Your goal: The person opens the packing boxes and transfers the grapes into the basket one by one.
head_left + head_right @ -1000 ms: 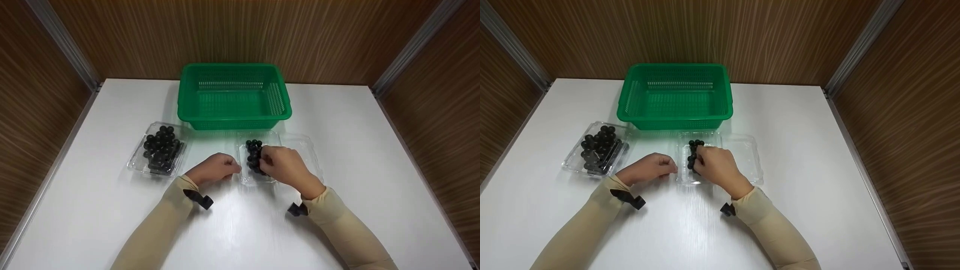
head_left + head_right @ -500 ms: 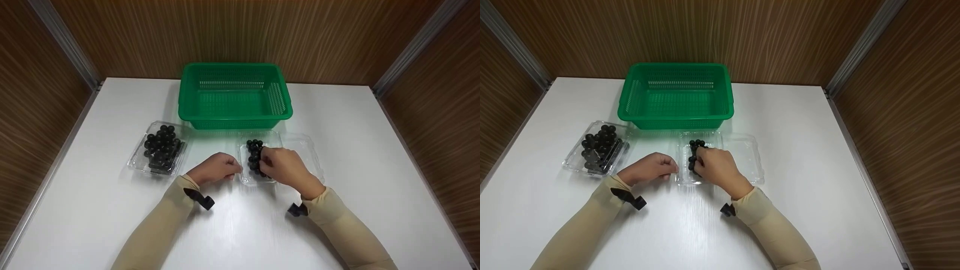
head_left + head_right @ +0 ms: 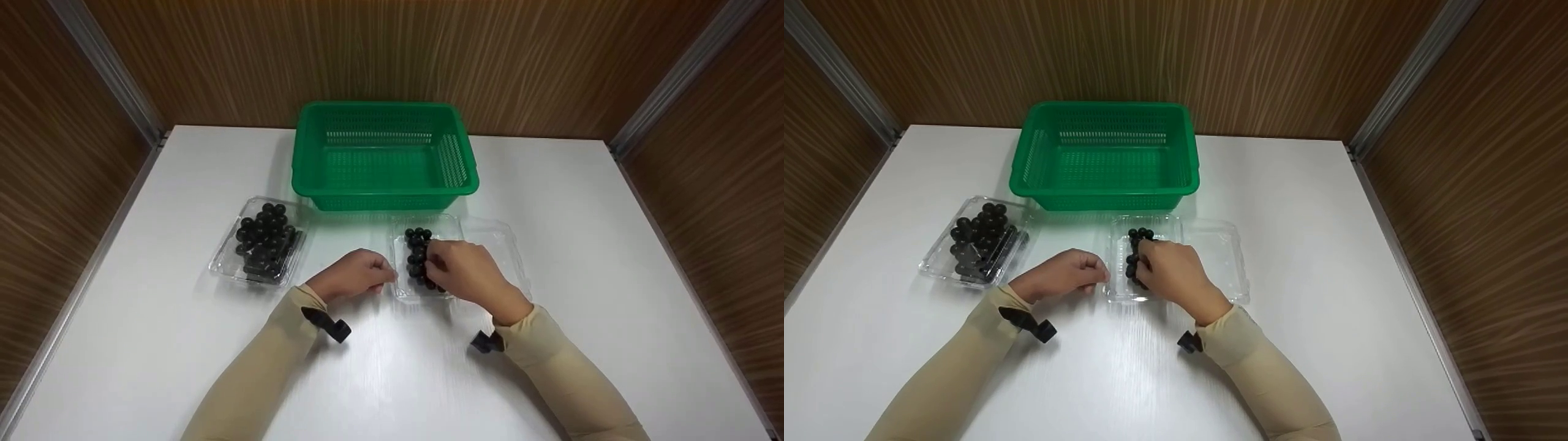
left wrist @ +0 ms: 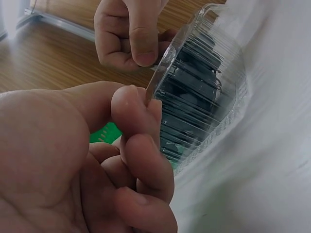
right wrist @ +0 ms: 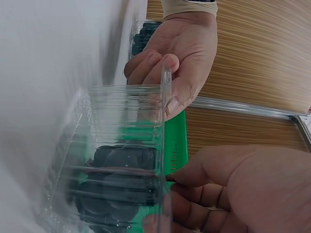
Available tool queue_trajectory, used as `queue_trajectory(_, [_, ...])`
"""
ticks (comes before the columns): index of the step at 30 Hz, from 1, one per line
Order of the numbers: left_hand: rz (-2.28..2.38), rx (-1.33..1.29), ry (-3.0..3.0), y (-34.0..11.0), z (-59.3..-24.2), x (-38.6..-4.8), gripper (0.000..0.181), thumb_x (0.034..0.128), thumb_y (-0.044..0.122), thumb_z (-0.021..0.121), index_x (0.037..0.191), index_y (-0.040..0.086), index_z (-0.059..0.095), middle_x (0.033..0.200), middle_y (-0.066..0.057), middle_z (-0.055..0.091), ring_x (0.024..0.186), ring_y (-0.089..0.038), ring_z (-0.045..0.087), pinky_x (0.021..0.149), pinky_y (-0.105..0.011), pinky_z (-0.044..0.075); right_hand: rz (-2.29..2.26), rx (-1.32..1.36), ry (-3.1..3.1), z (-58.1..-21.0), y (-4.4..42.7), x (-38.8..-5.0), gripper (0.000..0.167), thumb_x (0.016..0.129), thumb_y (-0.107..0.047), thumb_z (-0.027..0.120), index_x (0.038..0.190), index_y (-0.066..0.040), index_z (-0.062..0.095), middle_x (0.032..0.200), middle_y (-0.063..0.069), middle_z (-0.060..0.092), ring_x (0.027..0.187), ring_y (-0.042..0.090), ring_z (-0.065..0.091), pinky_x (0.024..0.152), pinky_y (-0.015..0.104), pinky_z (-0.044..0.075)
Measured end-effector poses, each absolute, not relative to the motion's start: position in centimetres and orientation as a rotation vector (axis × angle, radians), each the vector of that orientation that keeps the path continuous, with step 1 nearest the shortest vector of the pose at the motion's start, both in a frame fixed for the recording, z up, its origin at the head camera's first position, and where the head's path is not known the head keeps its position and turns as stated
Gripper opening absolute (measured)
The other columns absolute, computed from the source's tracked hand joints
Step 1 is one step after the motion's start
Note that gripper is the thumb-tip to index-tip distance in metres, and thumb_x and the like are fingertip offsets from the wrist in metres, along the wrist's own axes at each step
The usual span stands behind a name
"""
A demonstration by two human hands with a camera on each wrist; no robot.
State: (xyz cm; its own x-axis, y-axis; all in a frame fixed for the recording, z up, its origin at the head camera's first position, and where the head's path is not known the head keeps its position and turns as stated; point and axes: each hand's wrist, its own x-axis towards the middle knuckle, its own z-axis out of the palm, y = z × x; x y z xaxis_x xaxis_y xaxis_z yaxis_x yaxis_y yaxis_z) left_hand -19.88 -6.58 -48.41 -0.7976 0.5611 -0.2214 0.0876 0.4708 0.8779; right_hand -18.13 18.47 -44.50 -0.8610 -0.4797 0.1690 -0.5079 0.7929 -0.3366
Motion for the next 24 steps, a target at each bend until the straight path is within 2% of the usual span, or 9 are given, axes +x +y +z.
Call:
queue_trajectory(4, [1.290, 0.517, 2.226, -6.4, -48.4, -19.9, 0.028, 0.1008, 0.027, 0.064, 0.093, 0.001, 0.073, 0.066, 0.006, 0.060, 0.062, -0.009, 0.049, 0.066, -0.027, 0.043, 0.586, 0.795, -2.878, -44.2, 18.6, -18.1, 0.015, 0.092, -0.011, 0.068, 0.080, -0.015, 0.059, 0.065, -0.006, 0.049, 0.060, 0.013, 0.045, 0.055, 0.035, 0.038])
queue_trajectory(10, [1.268, 0.533, 2.248, -6.3, -48.2, -19.8, 0.029, 0.1020, 0.027, 0.063, 0.094, 0.001, 0.073, 0.068, 0.004, 0.061, 0.064, -0.010, 0.051, 0.066, -0.027, 0.043, 0.627, 0.765, -2.794, -43.7, 18.8, -18.1, 0.012, 0.091, -0.008, 0.067, 0.082, -0.014, 0.061, 0.073, -0.004, 0.057, 0.064, 0.015, 0.051, 0.056, 0.035, 0.042])
queue_trajectory(16, [1.269, 0.539, 2.242, -6.3, -48.2, -19.7, 0.026, 0.1020, 0.026, 0.063, 0.095, 0.003, 0.074, 0.072, -0.001, 0.065, 0.065, -0.009, 0.053, 0.065, -0.026, 0.043, 0.631, 0.718, -2.666, -43.2, 19.0, -18.2, 0.011, 0.090, -0.006, 0.067, 0.083, -0.013, 0.062, 0.077, 0.000, 0.055, 0.070, 0.017, 0.050, 0.057, 0.034, 0.043])
queue_trajectory(20, [1.260, 0.551, 2.249, -6.4, -48.2, -19.7, 0.025, 0.1018, 0.025, 0.063, 0.096, 0.003, 0.075, 0.076, -0.007, 0.069, 0.066, -0.009, 0.053, 0.067, -0.026, 0.044, 0.667, 0.731, -2.553, -42.9, 19.2, -18.3, 0.012, 0.090, -0.003, 0.068, 0.085, -0.012, 0.063, 0.079, 0.001, 0.058, 0.075, 0.018, 0.058, 0.061, 0.033, 0.049])
queue_trajectory(24, [1.249, 0.560, 2.255, -6.4, -48.2, -19.8, 0.028, 0.1021, 0.026, 0.063, 0.097, 0.001, 0.074, 0.076, -0.005, 0.069, 0.066, -0.009, 0.053, 0.067, -0.027, 0.044, 0.694, 0.746, -2.450, -42.7, 19.4, -18.4, 0.011, 0.092, -0.002, 0.069, 0.088, -0.011, 0.065, 0.082, 0.002, 0.060, 0.081, 0.019, 0.061, 0.063, 0.033, 0.051])
